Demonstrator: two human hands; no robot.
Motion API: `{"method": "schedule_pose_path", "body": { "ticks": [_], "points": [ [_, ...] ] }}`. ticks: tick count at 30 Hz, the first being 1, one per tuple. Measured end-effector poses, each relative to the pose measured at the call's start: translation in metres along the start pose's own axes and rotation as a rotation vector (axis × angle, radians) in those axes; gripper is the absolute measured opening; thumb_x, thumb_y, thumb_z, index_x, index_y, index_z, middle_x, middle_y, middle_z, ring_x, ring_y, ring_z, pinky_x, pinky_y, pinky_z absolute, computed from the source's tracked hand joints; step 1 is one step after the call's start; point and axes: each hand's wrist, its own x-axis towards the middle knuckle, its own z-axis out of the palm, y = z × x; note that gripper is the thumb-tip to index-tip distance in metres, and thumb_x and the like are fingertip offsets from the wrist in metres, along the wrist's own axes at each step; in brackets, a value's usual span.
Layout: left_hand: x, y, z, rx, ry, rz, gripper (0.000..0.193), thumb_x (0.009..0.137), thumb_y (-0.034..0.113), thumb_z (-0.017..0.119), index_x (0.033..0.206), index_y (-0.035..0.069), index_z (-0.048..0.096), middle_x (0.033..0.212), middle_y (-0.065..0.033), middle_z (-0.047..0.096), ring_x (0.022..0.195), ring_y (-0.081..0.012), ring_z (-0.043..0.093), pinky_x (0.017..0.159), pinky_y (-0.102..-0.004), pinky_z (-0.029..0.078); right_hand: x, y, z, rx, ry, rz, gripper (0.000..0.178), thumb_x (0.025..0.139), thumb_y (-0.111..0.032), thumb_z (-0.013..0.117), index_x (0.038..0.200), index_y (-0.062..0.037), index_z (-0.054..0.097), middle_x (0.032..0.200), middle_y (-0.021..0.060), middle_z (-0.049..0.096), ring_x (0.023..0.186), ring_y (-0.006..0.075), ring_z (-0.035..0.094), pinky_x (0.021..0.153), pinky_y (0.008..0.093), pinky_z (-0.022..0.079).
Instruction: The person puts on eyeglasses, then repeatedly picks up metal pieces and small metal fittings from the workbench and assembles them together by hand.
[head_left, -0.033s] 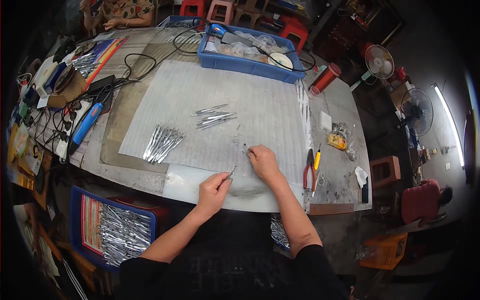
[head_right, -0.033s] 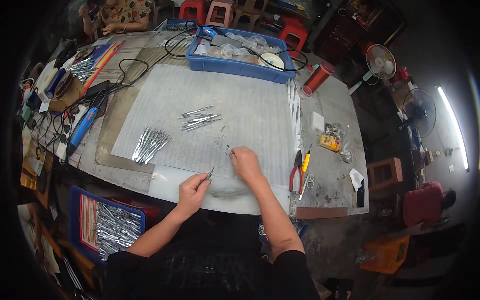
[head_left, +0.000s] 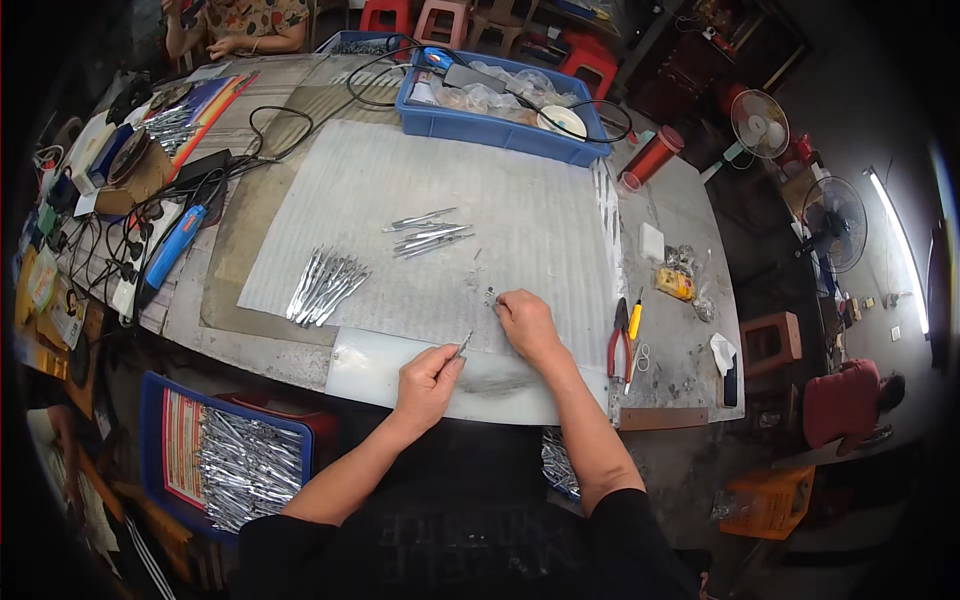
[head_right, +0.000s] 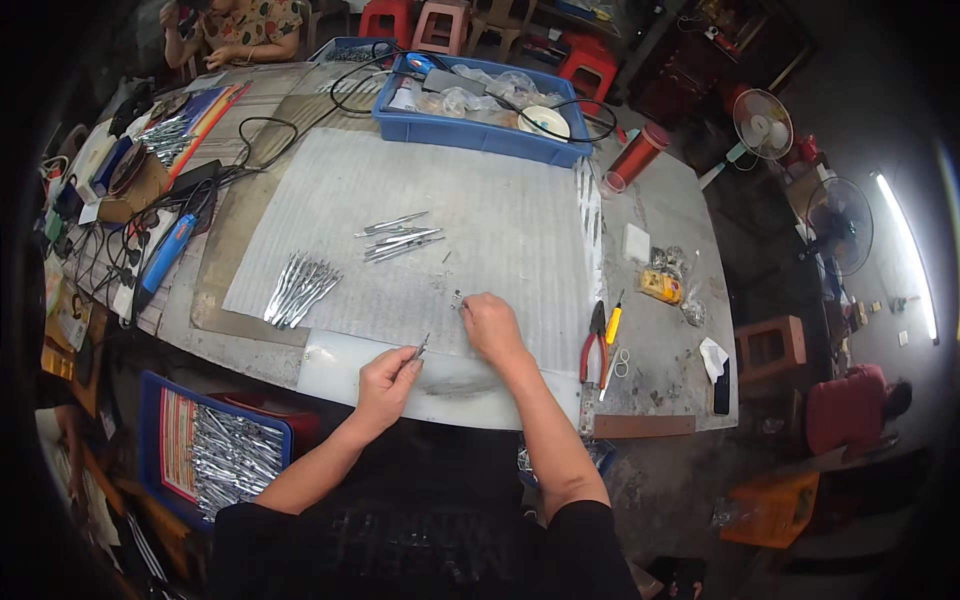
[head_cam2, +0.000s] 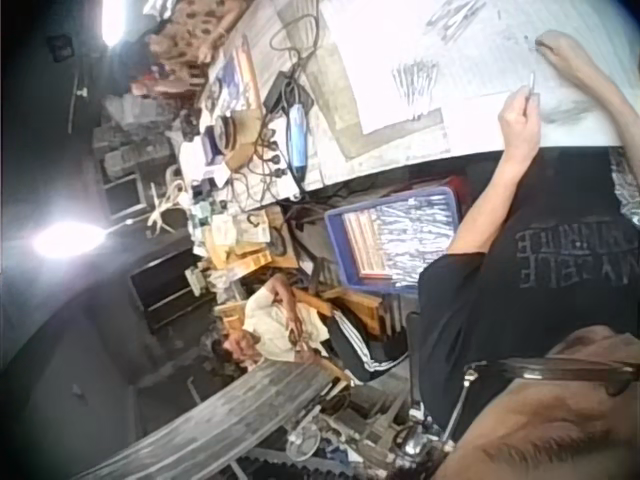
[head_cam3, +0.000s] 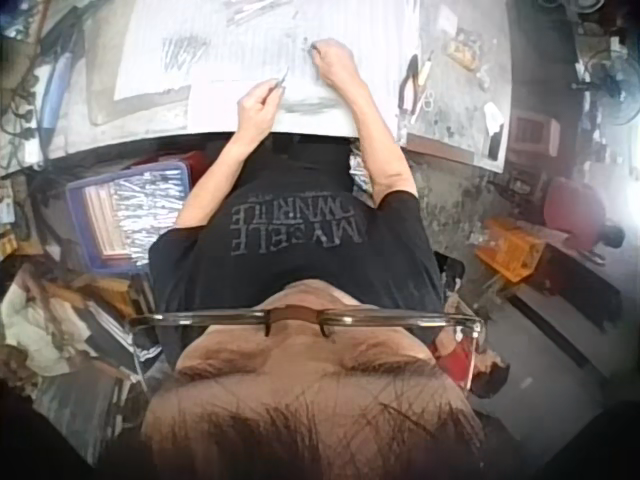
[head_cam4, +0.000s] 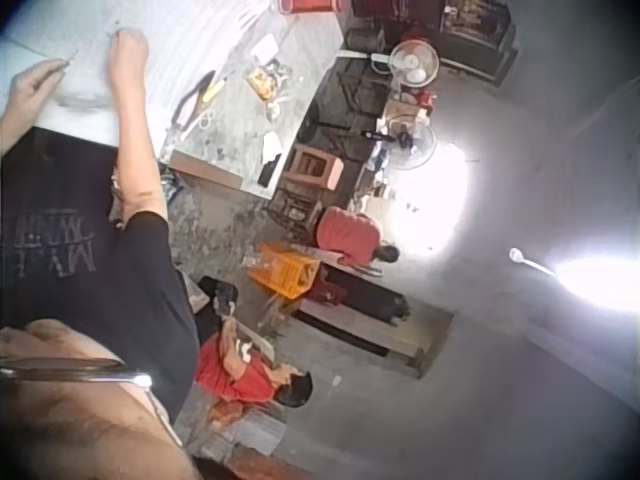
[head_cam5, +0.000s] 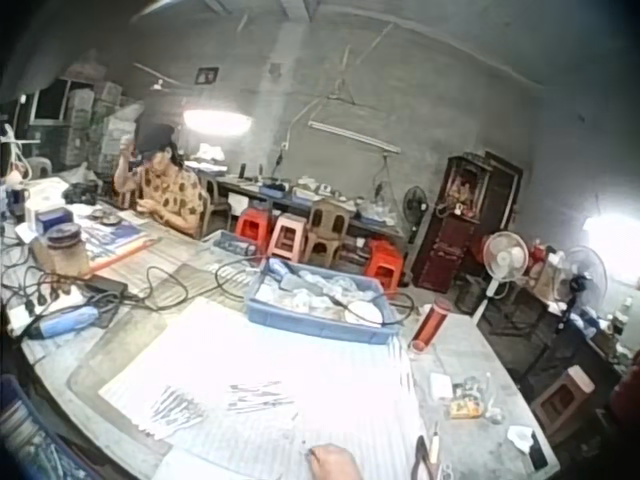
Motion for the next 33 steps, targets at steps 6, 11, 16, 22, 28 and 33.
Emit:
{"method": "schedule_pose_path", "body": {
  "ticks": [6,11,16,22,28,33],
  "points": [
    [-0.001,-0.006,-0.001,0.000,0.004,-0.005,0.015,0.078,0.006,0.057,0.089,-0.003,0.057,0.068,-0.0092,0.054,0.058,-0.0145,0.050,0.052,-0.0251,0.040,0.006,-0.002,0.005,-0.121,-0.055,-0.054,0.008,0.069,-0.005,0.052,0.064,0.0016,0.053,0.065,0.0181,0.053,0.064,0.0333,0.053,0.060,0.0414,0.043],
    [0.001,-0.004,-0.001,-0.008,0.010,0.000,0.015,0.077,0.006,0.058,0.089,-0.004,0.057,0.066,-0.0078,0.052,0.056,-0.0142,0.048,0.051,-0.0250,0.039,0.006,-0.003,0.012,-0.233,-0.067,-0.023,0.004,0.066,0.000,0.048,0.065,0.0021,0.051,0.065,0.0191,0.053,0.063,0.0339,0.054,0.059,0.0411,0.044],
    [0.001,-0.003,-0.003,-0.009,-0.003,-0.015,0.014,0.077,0.005,0.057,0.088,-0.004,0.058,0.063,-0.0066,0.049,0.055,-0.0138,0.047,0.050,-0.0252,0.038,0.008,-0.007,0.011,-0.279,-0.092,0.085,0.005,0.067,-0.001,0.047,0.068,0.0018,0.051,0.068,0.0199,0.054,0.066,0.0354,0.055,0.060,0.0417,0.045],
    [-0.002,-0.005,-0.001,-0.106,-0.008,-0.124,0.015,0.078,0.005,0.057,0.091,-0.003,0.058,0.062,-0.0047,0.049,0.050,-0.0103,0.045,0.046,-0.0230,0.037,0.011,-0.009,0.005,-0.169,-0.128,0.172,0.011,0.067,-0.006,0.049,0.070,0.0026,0.056,0.073,0.0203,0.057,0.070,0.0356,0.056,0.063,0.0426,0.044],
    [-0.003,0.012,-0.004,-0.160,-0.002,-0.168,0.022,0.079,0.003,0.055,0.100,0.000,0.057,0.065,-0.0036,0.051,0.048,-0.0073,0.045,0.043,-0.0211,0.038,-0.003,-0.023,-0.009,0.200,-0.005,0.313,0.013,0.069,-0.007,0.053,0.076,0.0036,0.058,0.068,0.0141,0.058,0.062,0.0250,0.056,0.058,0.0334,0.043],
    [0.000,0.022,-0.002,-0.136,0.002,-0.081,0.025,0.078,0.001,0.055,0.103,0.001,0.057,0.066,-0.0044,0.053,0.052,-0.0080,0.047,0.047,-0.0209,0.038,-0.033,-0.040,-0.013,0.930,-0.012,0.500,0.011,0.077,-0.008,0.056,0.080,0.0020,0.056,0.068,-0.0040,0.050,0.061,0.0021,0.042,0.053,0.0168,0.034]
  ]
}}
